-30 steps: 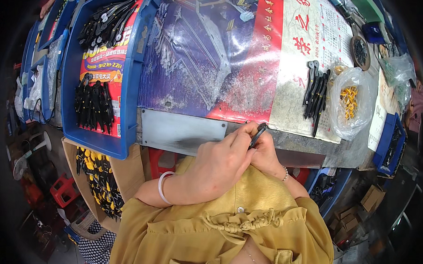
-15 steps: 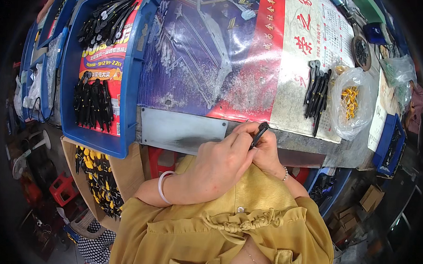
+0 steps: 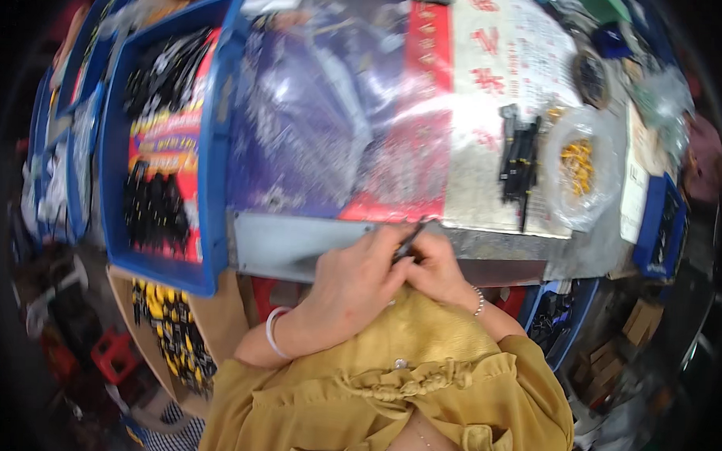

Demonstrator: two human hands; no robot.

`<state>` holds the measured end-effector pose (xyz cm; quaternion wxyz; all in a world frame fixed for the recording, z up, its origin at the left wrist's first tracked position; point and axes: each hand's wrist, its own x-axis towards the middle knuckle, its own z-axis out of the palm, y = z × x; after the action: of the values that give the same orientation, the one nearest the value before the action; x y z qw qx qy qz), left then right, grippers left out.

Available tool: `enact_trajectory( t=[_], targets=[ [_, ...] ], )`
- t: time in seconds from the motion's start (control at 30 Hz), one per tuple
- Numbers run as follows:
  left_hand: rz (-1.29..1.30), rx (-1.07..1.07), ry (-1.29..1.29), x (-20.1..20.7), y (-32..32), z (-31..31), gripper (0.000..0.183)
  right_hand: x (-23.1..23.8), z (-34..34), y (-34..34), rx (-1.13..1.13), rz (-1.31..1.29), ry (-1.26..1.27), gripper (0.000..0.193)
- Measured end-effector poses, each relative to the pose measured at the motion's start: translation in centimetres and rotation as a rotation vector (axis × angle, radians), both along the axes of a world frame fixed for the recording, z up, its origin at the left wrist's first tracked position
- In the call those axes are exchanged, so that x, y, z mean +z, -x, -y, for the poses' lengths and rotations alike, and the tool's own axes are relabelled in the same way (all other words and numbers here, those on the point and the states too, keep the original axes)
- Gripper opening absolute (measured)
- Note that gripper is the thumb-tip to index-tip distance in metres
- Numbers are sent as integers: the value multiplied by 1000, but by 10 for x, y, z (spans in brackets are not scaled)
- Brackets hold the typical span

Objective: The person assembles compasses by inserting metal pins and adjustment wheels into the plastic legs by hand.

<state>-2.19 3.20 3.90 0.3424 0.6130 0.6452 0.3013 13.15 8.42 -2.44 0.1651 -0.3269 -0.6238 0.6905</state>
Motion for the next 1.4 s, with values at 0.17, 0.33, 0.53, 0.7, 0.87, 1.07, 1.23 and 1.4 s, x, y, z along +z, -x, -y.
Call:
enact_trajectory(
  t=[0.17,0.33,0.53,0.7,0.87,1.07,1.23,1.4],
  targets=[
    [-124,101,67,-13,9,6,20,10,-12,4,212,-6,-402,27],
    [316,228,182,-23,19,15,10,27,-20,-18,36,107,-620,29],
    [1064,360,315,-22,34,18,10,32,-47,-68,-192,309,-635,21],
    [1385,391,390,-34,43,24,24,39,-63,-88,-447,407,-535,16],
    [1410,418,404,-31,40,27,25,45,-96,-75,-330,490,-706,19],
    [1407,437,393,-23,39,34,24,34,-140,-52,-210,694,-701,24],
    [1388,437,392,-22,43,40,21,33,-135,-32,-155,662,-423,22],
    [1411,420,373,-22,54,45,18,28,-135,-31,64,706,-1058,25]
  ],
)
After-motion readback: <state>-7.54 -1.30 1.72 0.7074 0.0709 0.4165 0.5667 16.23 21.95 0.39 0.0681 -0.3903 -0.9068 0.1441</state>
